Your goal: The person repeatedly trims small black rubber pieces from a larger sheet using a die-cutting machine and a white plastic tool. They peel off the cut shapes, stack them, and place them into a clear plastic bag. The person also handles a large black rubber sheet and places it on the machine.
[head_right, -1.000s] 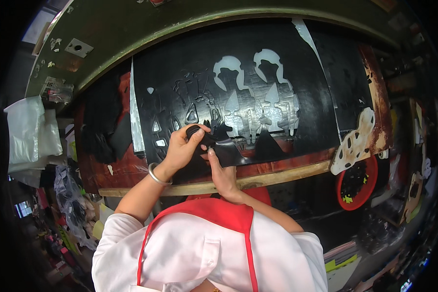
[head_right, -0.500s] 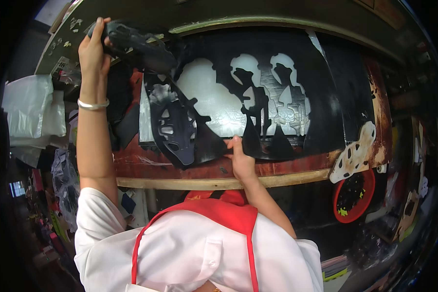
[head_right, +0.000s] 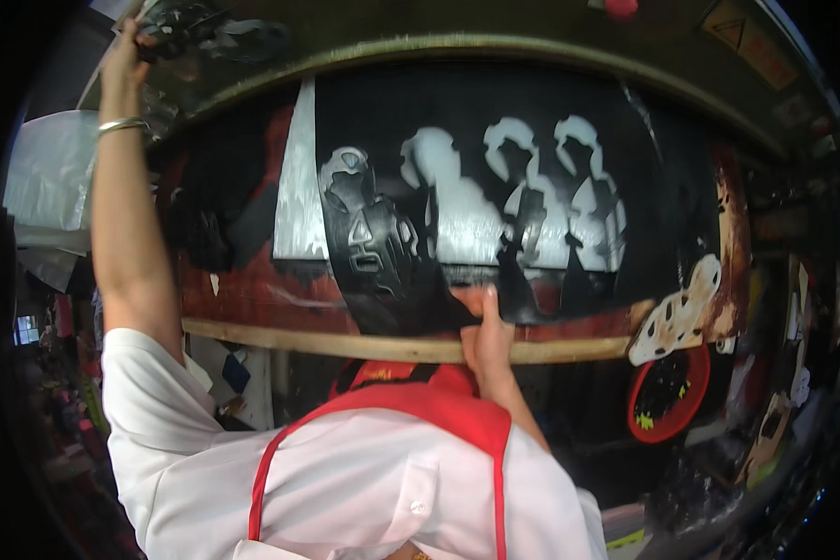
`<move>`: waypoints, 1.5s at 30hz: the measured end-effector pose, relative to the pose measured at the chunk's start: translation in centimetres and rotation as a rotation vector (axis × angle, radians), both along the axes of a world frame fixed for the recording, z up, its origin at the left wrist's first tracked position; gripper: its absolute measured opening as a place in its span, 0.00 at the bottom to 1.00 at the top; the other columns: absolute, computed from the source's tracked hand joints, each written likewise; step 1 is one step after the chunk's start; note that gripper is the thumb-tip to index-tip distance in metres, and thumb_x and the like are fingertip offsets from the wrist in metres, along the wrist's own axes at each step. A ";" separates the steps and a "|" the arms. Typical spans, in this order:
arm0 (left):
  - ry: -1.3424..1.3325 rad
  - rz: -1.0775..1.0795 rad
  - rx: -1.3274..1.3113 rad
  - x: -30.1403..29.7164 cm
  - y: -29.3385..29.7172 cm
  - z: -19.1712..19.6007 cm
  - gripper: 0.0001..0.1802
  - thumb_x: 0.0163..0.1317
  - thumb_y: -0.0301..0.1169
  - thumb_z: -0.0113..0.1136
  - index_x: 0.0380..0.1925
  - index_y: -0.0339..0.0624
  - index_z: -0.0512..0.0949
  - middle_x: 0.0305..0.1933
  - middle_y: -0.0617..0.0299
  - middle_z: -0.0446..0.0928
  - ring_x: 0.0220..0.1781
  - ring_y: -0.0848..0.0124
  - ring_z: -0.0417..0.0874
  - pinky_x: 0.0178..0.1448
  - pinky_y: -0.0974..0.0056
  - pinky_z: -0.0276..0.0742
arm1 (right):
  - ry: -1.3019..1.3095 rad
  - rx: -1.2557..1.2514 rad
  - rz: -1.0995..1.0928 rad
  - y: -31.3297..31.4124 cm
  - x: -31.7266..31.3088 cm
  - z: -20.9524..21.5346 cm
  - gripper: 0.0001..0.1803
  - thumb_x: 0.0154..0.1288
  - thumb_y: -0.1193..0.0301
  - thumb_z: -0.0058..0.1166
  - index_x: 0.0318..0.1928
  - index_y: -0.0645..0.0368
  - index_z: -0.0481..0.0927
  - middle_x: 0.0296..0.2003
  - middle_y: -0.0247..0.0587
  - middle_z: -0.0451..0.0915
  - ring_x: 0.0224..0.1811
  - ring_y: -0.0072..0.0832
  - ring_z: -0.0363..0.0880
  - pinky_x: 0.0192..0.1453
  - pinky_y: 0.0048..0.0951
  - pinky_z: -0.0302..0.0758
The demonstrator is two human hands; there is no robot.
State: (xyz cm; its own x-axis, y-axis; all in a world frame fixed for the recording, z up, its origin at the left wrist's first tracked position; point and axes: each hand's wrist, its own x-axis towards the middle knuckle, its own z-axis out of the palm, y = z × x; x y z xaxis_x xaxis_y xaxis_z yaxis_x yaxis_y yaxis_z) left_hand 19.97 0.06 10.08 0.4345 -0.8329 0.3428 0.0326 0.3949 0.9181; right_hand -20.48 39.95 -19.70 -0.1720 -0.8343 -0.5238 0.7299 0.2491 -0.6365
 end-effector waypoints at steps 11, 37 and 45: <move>-1.101 -0.278 -0.383 -17.4 27.2 -16.5 0.13 0.54 0.20 0.60 0.41 0.38 0.81 0.43 0.51 0.81 0.39 0.58 0.84 0.45 0.57 0.80 | -0.313 -0.241 0.386 2.7 2.1 2.4 0.36 0.63 0.75 0.50 0.71 0.58 0.54 0.66 0.46 0.64 0.69 0.38 0.61 0.73 0.49 0.56; -0.382 -0.520 0.718 -20.9 32.0 -20.6 0.10 0.65 0.30 0.57 0.43 0.39 0.80 0.22 0.68 0.73 0.21 0.82 0.72 0.25 0.73 0.69 | 0.560 -0.382 0.436 -3.0 7.3 2.9 0.17 0.76 0.70 0.37 0.41 0.68 0.78 0.29 0.44 0.83 0.35 0.29 0.81 0.44 0.31 0.75; -0.124 0.001 0.260 -15.6 25.1 -14.0 0.09 0.66 0.29 0.58 0.37 0.32 0.81 0.27 0.63 0.80 0.23 0.78 0.79 0.28 0.75 0.74 | 0.558 -0.530 0.643 -3.7 5.4 1.4 0.20 0.77 0.69 0.32 0.36 0.67 0.77 0.32 0.46 0.85 0.44 0.32 0.82 0.56 0.33 0.74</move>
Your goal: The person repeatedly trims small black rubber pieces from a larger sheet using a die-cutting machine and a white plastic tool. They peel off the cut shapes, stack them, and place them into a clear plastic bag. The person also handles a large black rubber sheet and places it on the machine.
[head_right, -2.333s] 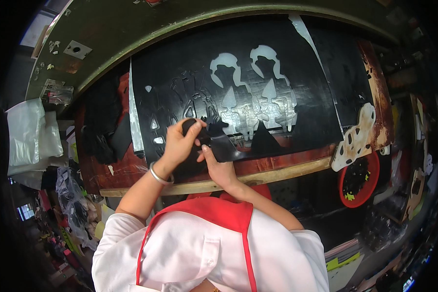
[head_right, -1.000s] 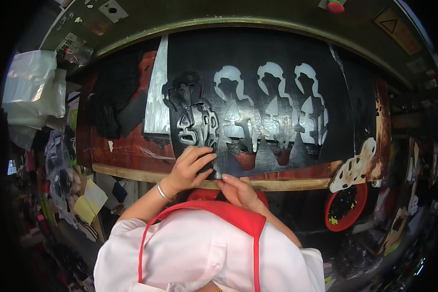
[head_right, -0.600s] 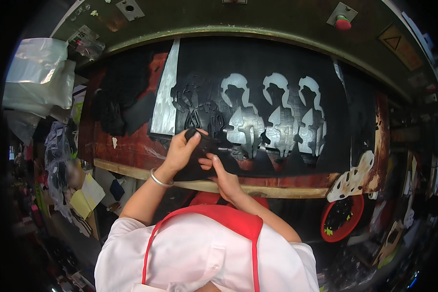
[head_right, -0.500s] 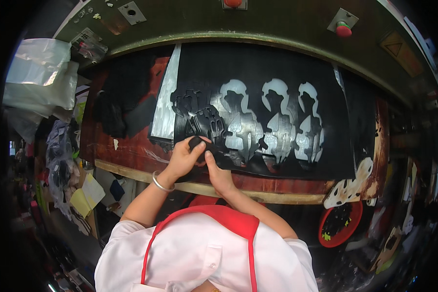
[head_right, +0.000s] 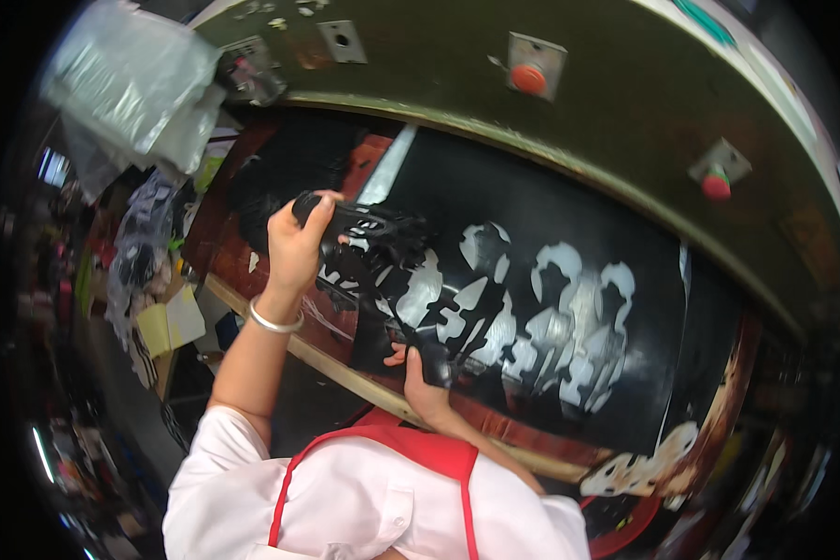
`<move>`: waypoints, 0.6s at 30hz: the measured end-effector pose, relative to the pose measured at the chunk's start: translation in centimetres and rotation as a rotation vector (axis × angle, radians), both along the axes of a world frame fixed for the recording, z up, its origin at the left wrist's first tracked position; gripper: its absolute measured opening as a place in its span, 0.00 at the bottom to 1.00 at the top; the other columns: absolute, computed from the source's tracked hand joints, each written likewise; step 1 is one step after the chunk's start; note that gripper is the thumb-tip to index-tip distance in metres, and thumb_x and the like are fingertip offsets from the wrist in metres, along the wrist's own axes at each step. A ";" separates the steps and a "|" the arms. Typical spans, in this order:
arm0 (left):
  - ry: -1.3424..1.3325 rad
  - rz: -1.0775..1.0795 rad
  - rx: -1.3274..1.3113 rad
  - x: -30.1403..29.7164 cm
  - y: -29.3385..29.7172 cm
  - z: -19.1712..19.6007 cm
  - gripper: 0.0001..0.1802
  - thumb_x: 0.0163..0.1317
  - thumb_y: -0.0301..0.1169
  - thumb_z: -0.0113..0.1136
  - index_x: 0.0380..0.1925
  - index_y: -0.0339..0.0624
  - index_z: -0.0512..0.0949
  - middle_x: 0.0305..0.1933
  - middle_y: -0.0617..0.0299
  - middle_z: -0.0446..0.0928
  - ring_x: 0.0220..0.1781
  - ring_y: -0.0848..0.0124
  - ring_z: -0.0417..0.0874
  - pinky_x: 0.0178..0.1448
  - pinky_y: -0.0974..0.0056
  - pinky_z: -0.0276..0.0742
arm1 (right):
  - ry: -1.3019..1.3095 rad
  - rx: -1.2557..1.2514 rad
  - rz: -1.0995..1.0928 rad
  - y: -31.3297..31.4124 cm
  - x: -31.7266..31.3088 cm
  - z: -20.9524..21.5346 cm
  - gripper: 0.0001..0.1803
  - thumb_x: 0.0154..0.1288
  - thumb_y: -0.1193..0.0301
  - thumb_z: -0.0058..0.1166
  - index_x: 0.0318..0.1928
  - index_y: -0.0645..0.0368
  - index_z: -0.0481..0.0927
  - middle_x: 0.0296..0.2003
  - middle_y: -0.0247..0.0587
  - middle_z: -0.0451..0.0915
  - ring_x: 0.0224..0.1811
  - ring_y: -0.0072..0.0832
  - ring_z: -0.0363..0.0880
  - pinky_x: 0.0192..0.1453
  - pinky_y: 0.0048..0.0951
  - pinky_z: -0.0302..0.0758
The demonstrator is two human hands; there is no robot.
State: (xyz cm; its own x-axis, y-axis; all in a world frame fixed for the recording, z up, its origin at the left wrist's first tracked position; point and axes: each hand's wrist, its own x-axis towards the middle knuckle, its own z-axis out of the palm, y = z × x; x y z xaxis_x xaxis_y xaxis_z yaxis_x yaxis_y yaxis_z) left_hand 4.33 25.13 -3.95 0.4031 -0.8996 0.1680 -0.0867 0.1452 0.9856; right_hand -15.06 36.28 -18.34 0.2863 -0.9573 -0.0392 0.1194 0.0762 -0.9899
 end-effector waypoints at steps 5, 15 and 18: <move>0.227 0.278 -0.295 7.9 -4.1 8.9 0.13 0.69 0.37 0.57 0.36 0.36 0.78 0.29 0.62 0.78 0.22 0.77 0.75 0.26 0.70 0.76 | 0.098 0.039 0.013 0.8 -2.0 -0.6 0.14 0.76 0.69 0.35 0.43 0.66 0.73 0.36 0.45 0.84 0.40 0.30 0.83 0.53 0.33 0.73; -0.184 0.116 -0.212 20.2 -2.2 18.2 0.18 0.66 0.43 0.61 0.33 0.35 0.80 0.20 0.66 0.75 0.17 0.82 0.72 0.21 0.75 0.71 | 0.024 0.107 -0.274 2.6 -2.9 -1.6 0.21 0.77 0.58 0.37 0.49 0.65 0.74 0.45 0.46 0.80 0.49 0.32 0.77 0.60 0.36 0.69; -0.078 0.098 -0.322 25.4 -1.6 20.1 0.20 0.65 0.44 0.62 0.31 0.34 0.78 0.19 0.68 0.73 0.17 0.83 0.71 0.21 0.75 0.70 | -0.414 0.483 -0.457 3.6 -1.5 -2.6 0.19 0.76 0.58 0.41 0.48 0.62 0.75 0.43 0.44 0.79 0.49 0.32 0.77 0.58 0.37 0.71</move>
State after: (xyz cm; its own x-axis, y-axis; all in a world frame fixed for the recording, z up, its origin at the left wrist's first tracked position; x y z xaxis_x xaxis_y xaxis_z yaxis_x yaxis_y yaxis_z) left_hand 29.76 23.53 16.18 0.4597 -0.7529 0.4710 -0.1886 0.4355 0.8802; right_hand -16.54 39.86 -20.89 -0.0501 -0.8878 -0.4575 0.5953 0.3413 -0.7274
